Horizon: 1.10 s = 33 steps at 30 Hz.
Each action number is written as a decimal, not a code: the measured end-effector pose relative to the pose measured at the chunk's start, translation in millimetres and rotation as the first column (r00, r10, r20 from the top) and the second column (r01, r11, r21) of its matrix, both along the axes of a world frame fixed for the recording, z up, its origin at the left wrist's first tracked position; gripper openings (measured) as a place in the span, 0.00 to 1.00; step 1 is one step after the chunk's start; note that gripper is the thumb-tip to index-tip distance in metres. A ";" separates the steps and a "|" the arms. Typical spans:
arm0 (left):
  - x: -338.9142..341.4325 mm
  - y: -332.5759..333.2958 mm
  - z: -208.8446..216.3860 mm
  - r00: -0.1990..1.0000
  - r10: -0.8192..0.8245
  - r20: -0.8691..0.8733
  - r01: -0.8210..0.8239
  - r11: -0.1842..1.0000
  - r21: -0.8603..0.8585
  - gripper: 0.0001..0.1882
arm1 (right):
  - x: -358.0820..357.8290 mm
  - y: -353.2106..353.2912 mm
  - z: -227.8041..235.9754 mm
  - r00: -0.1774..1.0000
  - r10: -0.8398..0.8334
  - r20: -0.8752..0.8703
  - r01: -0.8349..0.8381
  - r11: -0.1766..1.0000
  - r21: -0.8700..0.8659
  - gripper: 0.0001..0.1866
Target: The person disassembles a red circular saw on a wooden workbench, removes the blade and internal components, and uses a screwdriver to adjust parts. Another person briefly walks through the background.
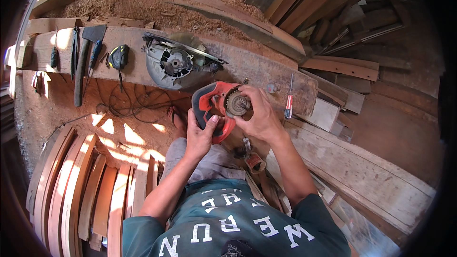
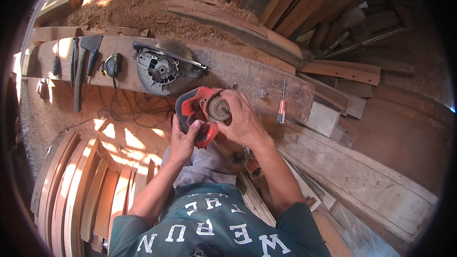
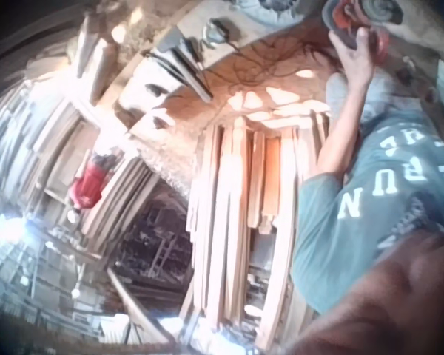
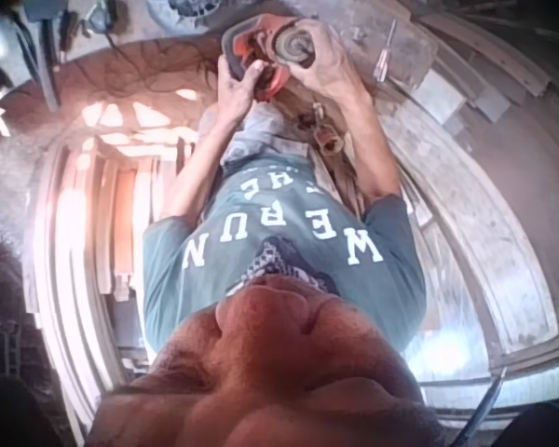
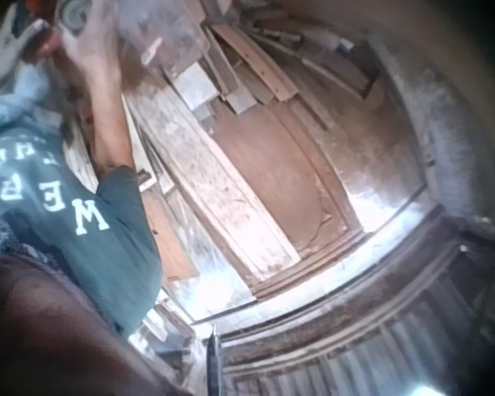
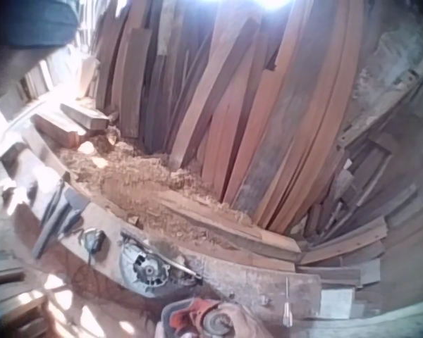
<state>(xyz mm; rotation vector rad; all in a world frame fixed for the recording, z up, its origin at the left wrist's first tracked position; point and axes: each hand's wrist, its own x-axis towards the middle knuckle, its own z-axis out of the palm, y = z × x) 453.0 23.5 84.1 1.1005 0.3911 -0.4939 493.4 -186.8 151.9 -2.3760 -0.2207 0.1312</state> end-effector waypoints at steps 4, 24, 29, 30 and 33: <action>0.6 -3.9 6.9 1.000 0.000 -0.015 0.000 0.999 -0.054 0.22 | -1.0 1.9 2.1 0.996 -0.071 -0.054 0.071 0.998 0.000 0.40; 26.4 -39.7 5.8 0.991 -0.062 0.120 0.066 0.997 -0.028 0.36 | 5.7 -37.7 3.2 0.900 -0.299 -0.317 0.321 0.947 0.018 0.44; 32.6 -44.2 4.7 0.991 0.000 0.133 0.004 1.000 -0.031 0.36 | 12.1 -39.5 2.7 0.884 -0.314 -0.347 0.342 0.940 0.020 0.44; 33.6 -45.6 4.7 0.993 -0.006 0.116 0.010 0.999 -0.039 0.36 | 13.3 -41.3 2.4 0.880 -0.317 -0.352 0.347 0.937 0.023 0.44; 38.4 -49.9 4.4 0.996 -0.031 0.078 0.036 0.997 -0.071 0.36 | 21.0 -48.2 2.2 0.866 -0.309 -0.394 0.374 0.922 0.099 0.44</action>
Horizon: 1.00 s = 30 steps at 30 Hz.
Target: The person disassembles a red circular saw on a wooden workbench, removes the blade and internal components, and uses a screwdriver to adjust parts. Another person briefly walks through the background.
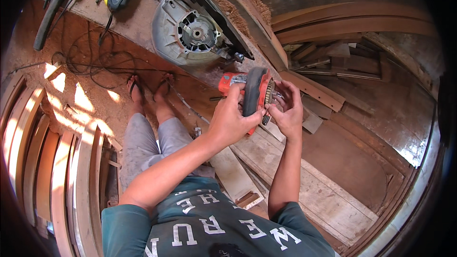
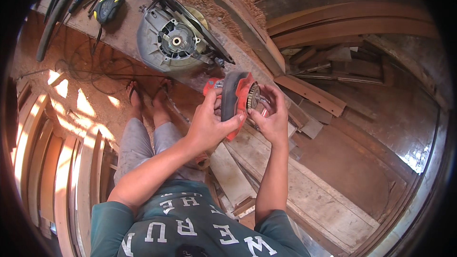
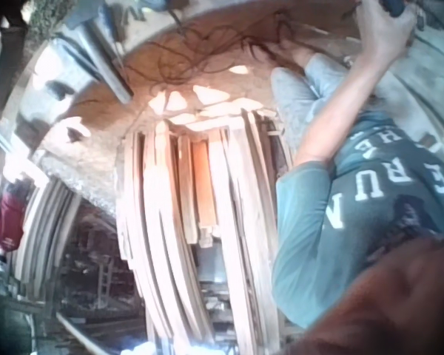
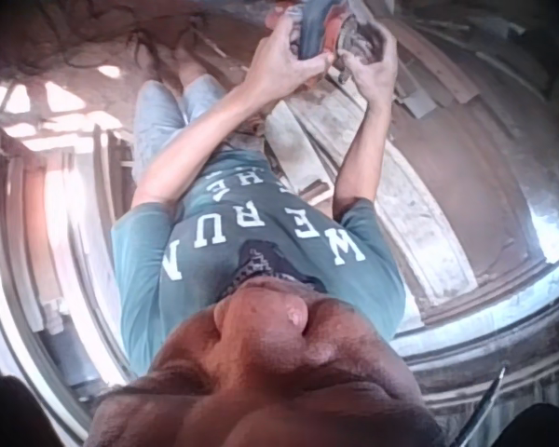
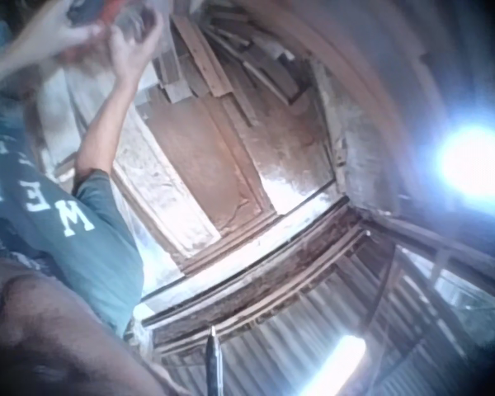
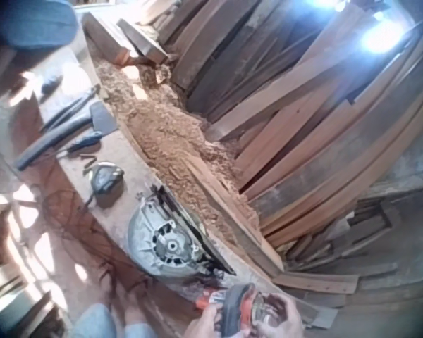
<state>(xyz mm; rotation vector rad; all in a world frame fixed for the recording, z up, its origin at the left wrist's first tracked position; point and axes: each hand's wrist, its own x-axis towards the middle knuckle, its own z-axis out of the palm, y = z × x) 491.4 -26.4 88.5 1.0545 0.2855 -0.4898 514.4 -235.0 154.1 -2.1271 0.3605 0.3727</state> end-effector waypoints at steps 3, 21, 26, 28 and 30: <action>9.5 0.3 4.2 0.999 -0.028 -0.016 0.027 0.999 -0.023 0.36 | 7.5 -5.6 -0.1 0.999 -0.017 -0.038 0.018 1.000 0.012 0.45; 0.9 10.2 -8.2 0.999 0.022 -0.045 -0.028 0.988 -0.155 0.32 | 5.3 5.5 0.9 0.992 0.125 0.013 -0.123 0.984 -0.128 0.45; -1.2 -3.8 -7.5 0.999 0.044 -0.016 -0.046 0.994 -0.095 0.34 | 1.2 -0.9 -3.4 0.998 0.053 0.046 -0.052 0.998 -0.031 0.42; -2.0 -6.2 -5.3 0.999 0.030 -0.013 -0.031 0.997 -0.069 0.33 | 1.8 -4.1 -3.1 0.999 0.032 0.031 -0.032 0.999 -0.006 0.42; -3.2 -11.0 -6.5 0.999 0.053 0.001 -0.053 0.995 -0.085 0.33 | 0.5 -10.4 -5.7 1.000 0.004 0.021 -0.005 0.999 0.034 0.43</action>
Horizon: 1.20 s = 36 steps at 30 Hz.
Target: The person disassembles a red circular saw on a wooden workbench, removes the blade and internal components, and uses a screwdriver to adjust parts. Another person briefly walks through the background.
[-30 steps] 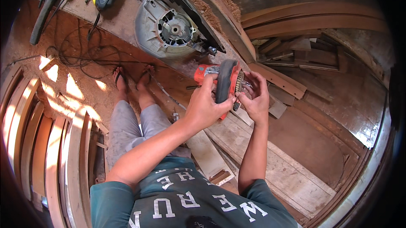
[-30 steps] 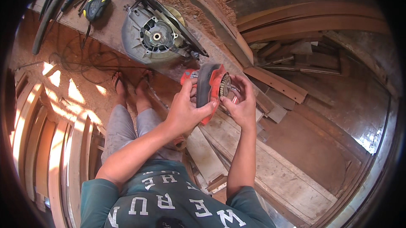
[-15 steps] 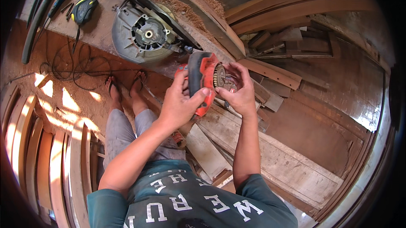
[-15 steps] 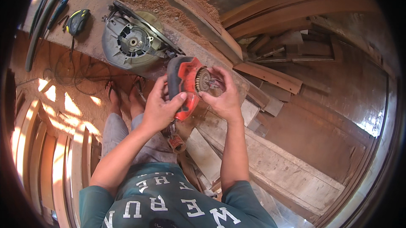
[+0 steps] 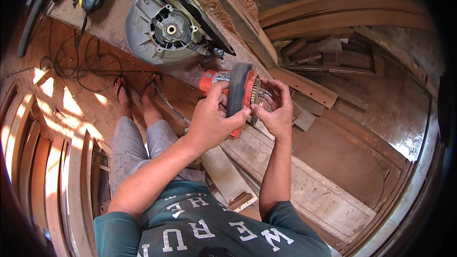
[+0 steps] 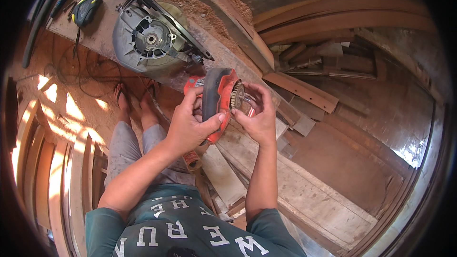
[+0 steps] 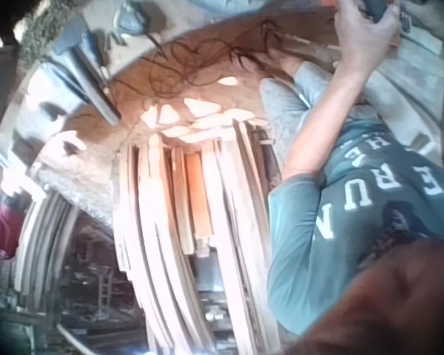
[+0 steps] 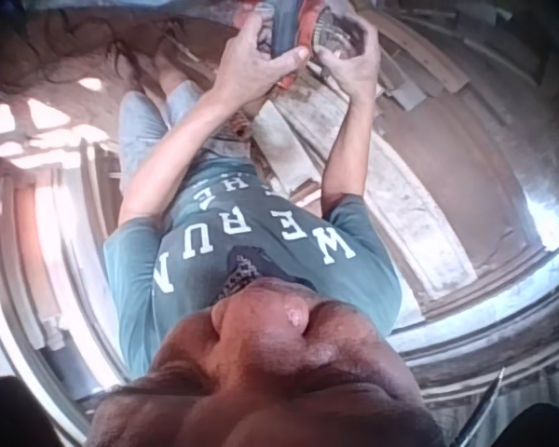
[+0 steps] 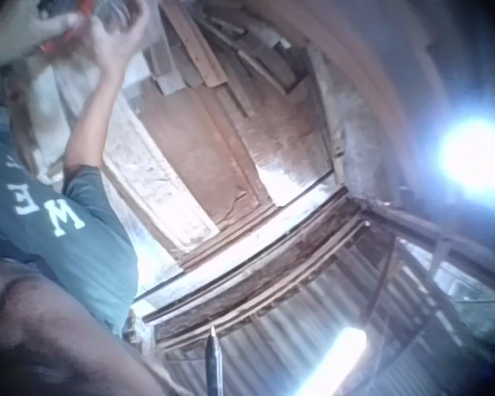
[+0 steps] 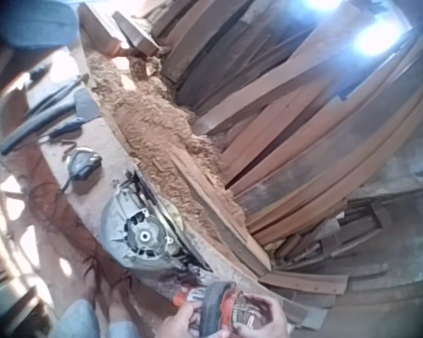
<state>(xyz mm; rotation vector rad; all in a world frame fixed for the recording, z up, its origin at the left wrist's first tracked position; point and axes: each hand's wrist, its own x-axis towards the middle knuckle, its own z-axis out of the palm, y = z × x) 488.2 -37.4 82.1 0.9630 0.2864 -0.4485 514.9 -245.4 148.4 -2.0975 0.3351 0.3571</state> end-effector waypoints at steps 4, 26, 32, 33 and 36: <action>5.2 5.0 7.0 0.990 -0.140 0.012 0.139 0.989 0.048 0.36 | -2.3 -9.2 -3.4 0.999 -0.040 -0.017 0.041 0.997 0.071 0.44; -14.4 78.6 -24.9 0.991 -0.128 -0.040 0.123 0.986 -0.110 0.28 | -5.3 65.0 11.2 0.862 0.466 0.201 -0.320 0.807 -0.497 0.35; -6.2 99.6 -20.9 0.997 -0.070 0.036 0.046 0.889 0.455 0.19 | -1.0 70.0 5.1 0.864 0.445 0.235 -0.300 0.831 -0.469 0.35; -2.5 106.0 -21.9 0.984 -0.051 0.170 -0.073 0.759 0.647 0.17 | -1.3 70.1 5.5 0.870 0.434 0.233 -0.294 0.837 -0.462 0.35; 23.8 129.5 -18.7 0.879 -0.310 0.363 -0.259 0.329 0.908 0.29 | -2.6 69.2 6.8 0.887 0.405 0.224 -0.278 0.853 -0.441 0.35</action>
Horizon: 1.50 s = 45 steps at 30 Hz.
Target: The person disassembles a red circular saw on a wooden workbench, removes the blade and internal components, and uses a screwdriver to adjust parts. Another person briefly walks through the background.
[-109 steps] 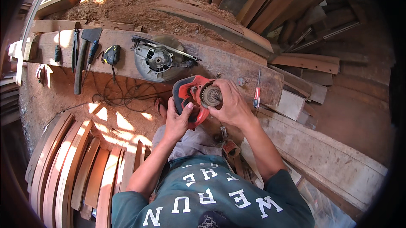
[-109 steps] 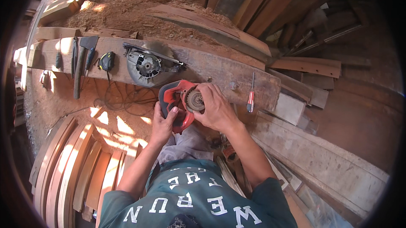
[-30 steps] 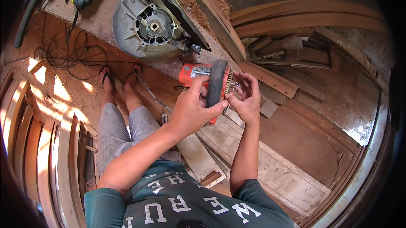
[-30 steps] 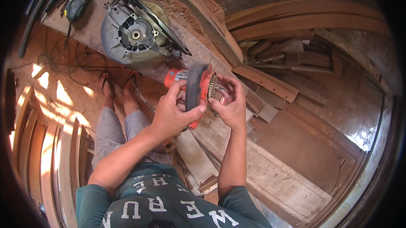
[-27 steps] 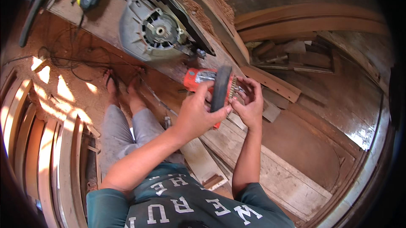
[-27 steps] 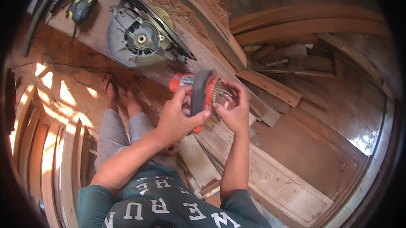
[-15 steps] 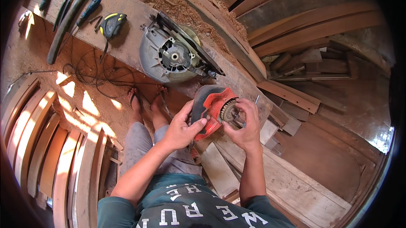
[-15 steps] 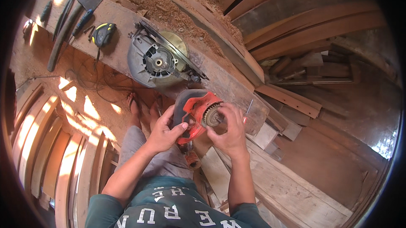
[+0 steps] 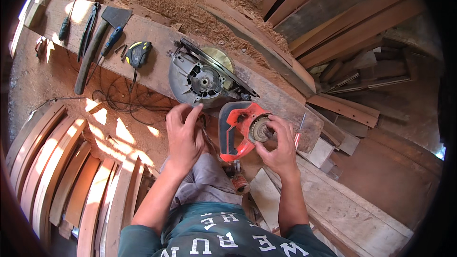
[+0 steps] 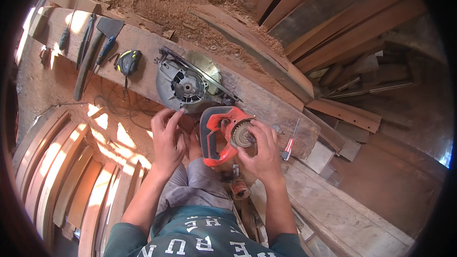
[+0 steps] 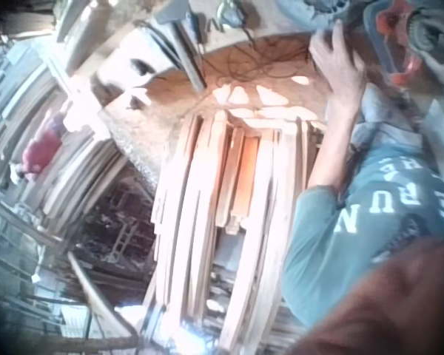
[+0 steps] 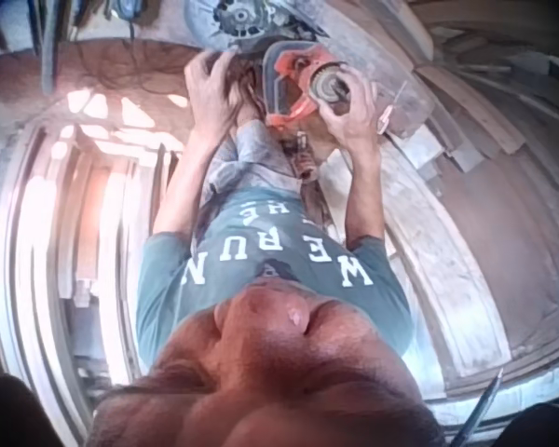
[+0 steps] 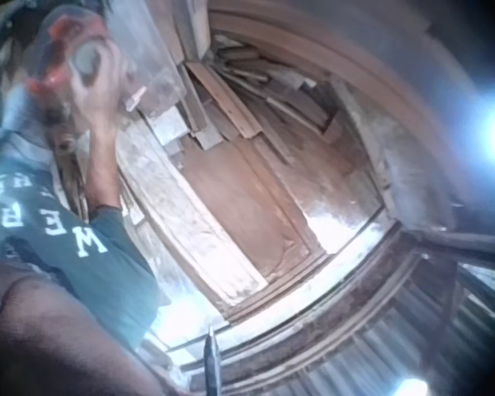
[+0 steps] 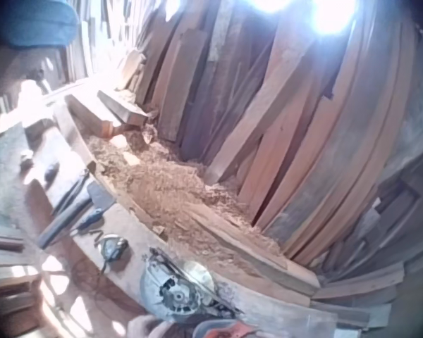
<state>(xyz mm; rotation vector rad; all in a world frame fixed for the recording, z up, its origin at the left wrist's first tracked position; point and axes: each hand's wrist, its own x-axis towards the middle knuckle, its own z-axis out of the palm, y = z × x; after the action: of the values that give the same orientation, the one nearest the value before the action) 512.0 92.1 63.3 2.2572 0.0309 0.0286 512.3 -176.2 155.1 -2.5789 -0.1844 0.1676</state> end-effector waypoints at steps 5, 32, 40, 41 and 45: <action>44.2 11.6 -7.1 0.987 -0.147 0.065 0.113 0.924 0.365 0.36 | 1.3 -1.3 -0.7 1.000 -0.006 -0.007 0.006 1.000 0.015 0.35; 45.0 3.7 -14.6 0.989 -0.134 -0.059 0.146 0.864 0.482 0.44 | 2.9 -2.5 2.9 0.998 -0.010 -0.058 0.012 1.000 0.028 0.36; 17.0 21.4 -4.0 0.997 -0.058 -0.059 0.074 0.941 0.329 0.39 | 7.3 3.4 14.0 0.999 0.016 -0.046 -0.016 1.000 0.002 0.36; 10.2 25.4 -5.1 0.996 -0.045 -0.075 0.067 0.946 0.318 0.38 | 9.6 7.3 18.3 1.000 -0.005 -0.014 0.005 1.000 -0.018 0.34; -15.2 44.2 -8.8 0.989 -0.039 -0.141 0.074 0.965 0.251 0.33 | 27.4 39.2 33.1 0.993 -0.027 0.117 0.032 0.999 -0.038 0.25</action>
<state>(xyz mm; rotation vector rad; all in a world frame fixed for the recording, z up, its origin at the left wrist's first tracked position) 496.8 136.3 54.5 2.5139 0.0370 -0.1601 539.6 -137.0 188.2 -2.6314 -0.1874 0.0101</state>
